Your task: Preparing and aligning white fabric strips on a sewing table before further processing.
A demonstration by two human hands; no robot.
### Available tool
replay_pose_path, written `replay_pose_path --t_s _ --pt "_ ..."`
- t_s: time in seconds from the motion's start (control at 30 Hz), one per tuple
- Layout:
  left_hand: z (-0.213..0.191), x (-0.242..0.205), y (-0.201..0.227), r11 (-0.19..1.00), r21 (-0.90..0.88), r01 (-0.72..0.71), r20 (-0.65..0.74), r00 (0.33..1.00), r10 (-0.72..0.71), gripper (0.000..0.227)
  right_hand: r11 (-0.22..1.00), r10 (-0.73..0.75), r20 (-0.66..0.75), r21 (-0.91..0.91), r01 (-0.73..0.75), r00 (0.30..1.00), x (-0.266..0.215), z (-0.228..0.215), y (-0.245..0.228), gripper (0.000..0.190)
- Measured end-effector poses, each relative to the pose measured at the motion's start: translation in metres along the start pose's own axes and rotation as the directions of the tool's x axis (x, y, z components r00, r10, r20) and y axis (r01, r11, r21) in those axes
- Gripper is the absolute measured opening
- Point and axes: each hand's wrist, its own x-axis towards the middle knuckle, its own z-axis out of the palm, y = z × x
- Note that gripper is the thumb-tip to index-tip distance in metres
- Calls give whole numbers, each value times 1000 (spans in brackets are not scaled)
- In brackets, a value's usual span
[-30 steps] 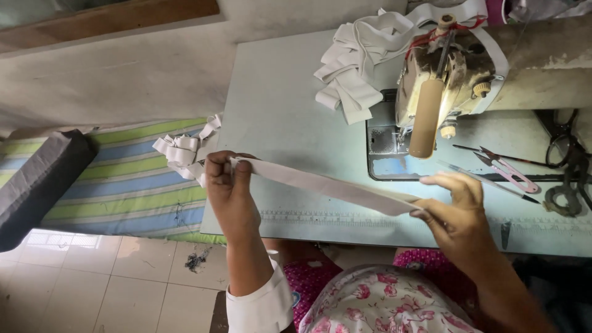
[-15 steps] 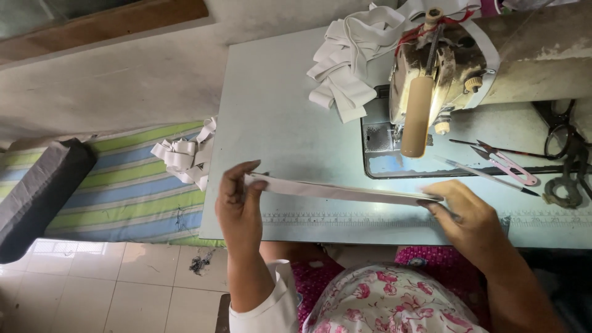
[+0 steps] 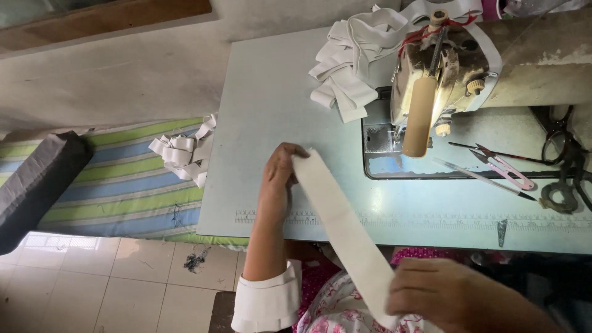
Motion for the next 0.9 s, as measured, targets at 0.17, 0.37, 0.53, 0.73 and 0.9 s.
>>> replay_pose_path --t_s 0.17,0.37,0.53,0.73,0.9 --pt "35 4 9 963 235 130 -76 990 -115 33 952 138 97 -288 -104 986 19 13 11 77" --pt "63 -22 -22 980 182 85 11 996 -88 20 914 95 -688 -227 -337 719 53 6 55 18" --pt "79 -36 18 933 354 -65 143 990 14 20 864 37 -787 -284 -415 616 46 3 72 11" --pt "86 -37 37 876 453 -164 208 975 75 24 878 52 -810 -242 -413 585 43 1 67 9" --pt "86 -39 41 864 469 -183 220 972 86 23 883 51 -813 -234 -406 580 43 -1 61 8"
